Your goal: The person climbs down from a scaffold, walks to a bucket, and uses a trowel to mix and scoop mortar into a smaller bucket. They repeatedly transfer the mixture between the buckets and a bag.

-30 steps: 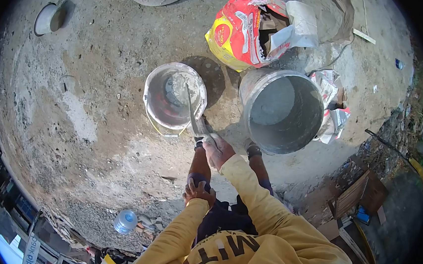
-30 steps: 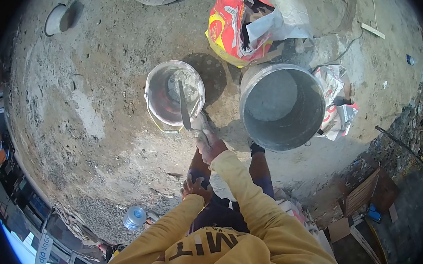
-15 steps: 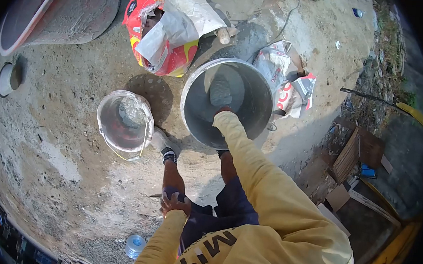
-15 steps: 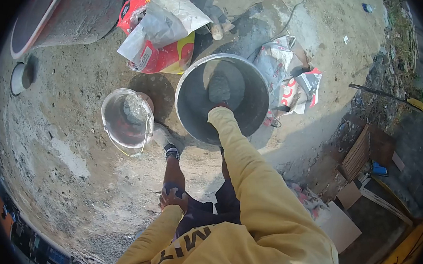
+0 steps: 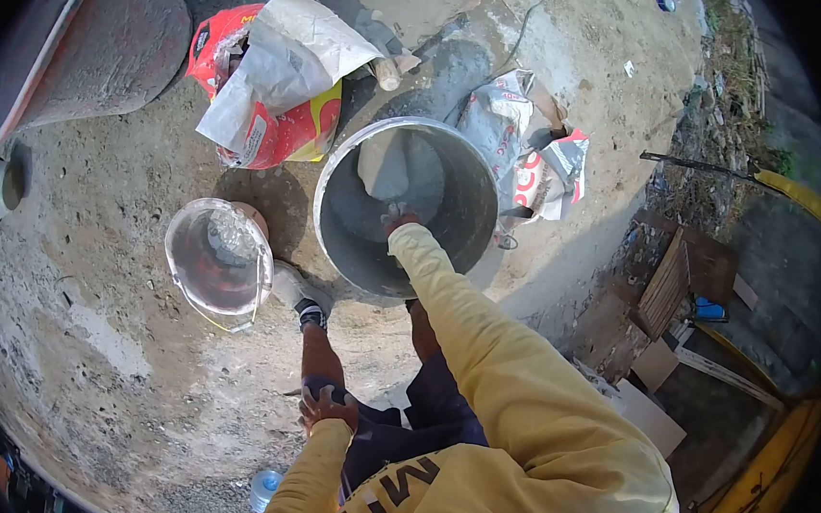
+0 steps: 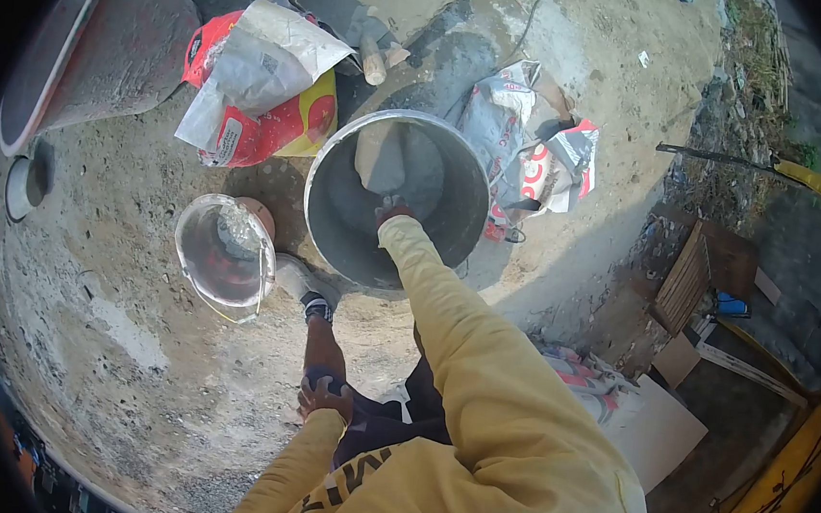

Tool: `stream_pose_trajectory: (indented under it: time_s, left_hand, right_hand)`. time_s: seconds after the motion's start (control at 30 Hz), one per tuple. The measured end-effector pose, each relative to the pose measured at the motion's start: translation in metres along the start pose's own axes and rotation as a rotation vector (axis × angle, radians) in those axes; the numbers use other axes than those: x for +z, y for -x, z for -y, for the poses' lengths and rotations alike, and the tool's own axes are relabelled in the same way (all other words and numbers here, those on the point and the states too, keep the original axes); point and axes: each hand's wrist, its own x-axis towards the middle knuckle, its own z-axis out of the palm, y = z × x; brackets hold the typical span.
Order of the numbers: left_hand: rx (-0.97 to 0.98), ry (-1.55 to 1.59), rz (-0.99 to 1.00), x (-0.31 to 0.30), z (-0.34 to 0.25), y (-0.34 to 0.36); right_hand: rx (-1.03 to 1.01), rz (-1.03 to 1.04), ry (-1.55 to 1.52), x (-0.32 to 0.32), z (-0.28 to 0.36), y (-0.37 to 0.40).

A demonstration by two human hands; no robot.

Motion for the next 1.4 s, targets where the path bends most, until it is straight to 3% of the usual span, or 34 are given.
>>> stream_pose_trajectory:
  time_s: [0.07, 0.13, 0.33, 0.57, 0.63, 0.7, 0.77, 0.8, 0.87, 0.9, 0.93, 1.07, 1.3, 1.4]
  left_hand:
    - [-0.007, -0.015, 0.001, -0.002, 0.000, 0.000]
    - [-0.009, -0.002, 0.018, -0.008, -0.001, 0.001]
    - [0.001, 0.052, 0.088, -0.023, 0.010, -0.001]
    - [0.025, 0.127, 0.136, -0.028, 0.037, -0.010]
    - [0.024, 0.151, 0.148, -0.029, 0.043, -0.011]
    - [0.022, 0.176, 0.158, -0.031, 0.049, -0.012]
    - [0.040, 0.208, 0.155, -0.032, 0.055, -0.013]
    - [0.039, 0.213, 0.159, -0.031, 0.058, -0.015]
    - [0.046, 0.247, 0.147, -0.028, 0.063, -0.016]
    - [0.045, 0.249, 0.150, -0.028, 0.064, -0.016]
    - [0.048, 0.258, 0.147, -0.028, 0.065, -0.017]
    - [0.054, 0.281, 0.157, -0.028, 0.069, -0.018]
    - [0.044, 0.287, 0.173, -0.031, 0.070, -0.019]
    - [0.044, 0.286, 0.171, -0.032, 0.068, -0.018]
  right_hand:
    - [0.020, -0.025, 0.041, -0.022, -0.003, 0.029]
    - [-0.179, -0.080, 0.016, -0.048, -0.009, 0.062]
    - [-0.420, -0.212, 0.065, -0.121, 0.006, 0.193]
    - [-0.663, 0.048, 0.167, -0.106, 0.059, 0.273]
    - [-0.612, 0.320, 0.139, -0.082, 0.090, 0.268]
    - [-0.309, 0.708, 0.099, -0.057, 0.142, 0.251]
    - [-0.073, 0.833, -0.091, 0.002, 0.156, 0.215]
    - [-0.177, 0.902, -0.099, 0.025, 0.162, 0.192]
    - [-0.034, 0.902, -0.177, 0.048, 0.187, 0.180]
    - [0.206, 0.825, -0.244, 0.052, 0.204, 0.184]
    - [0.267, 0.907, -0.309, 0.066, 0.200, 0.169]
    - [0.128, 0.933, -0.279, 0.078, 0.184, 0.167]
    - [-0.038, 0.821, -0.273, 0.035, 0.191, 0.264]
    - [-0.136, 0.783, -0.377, 0.062, 0.168, 0.270]
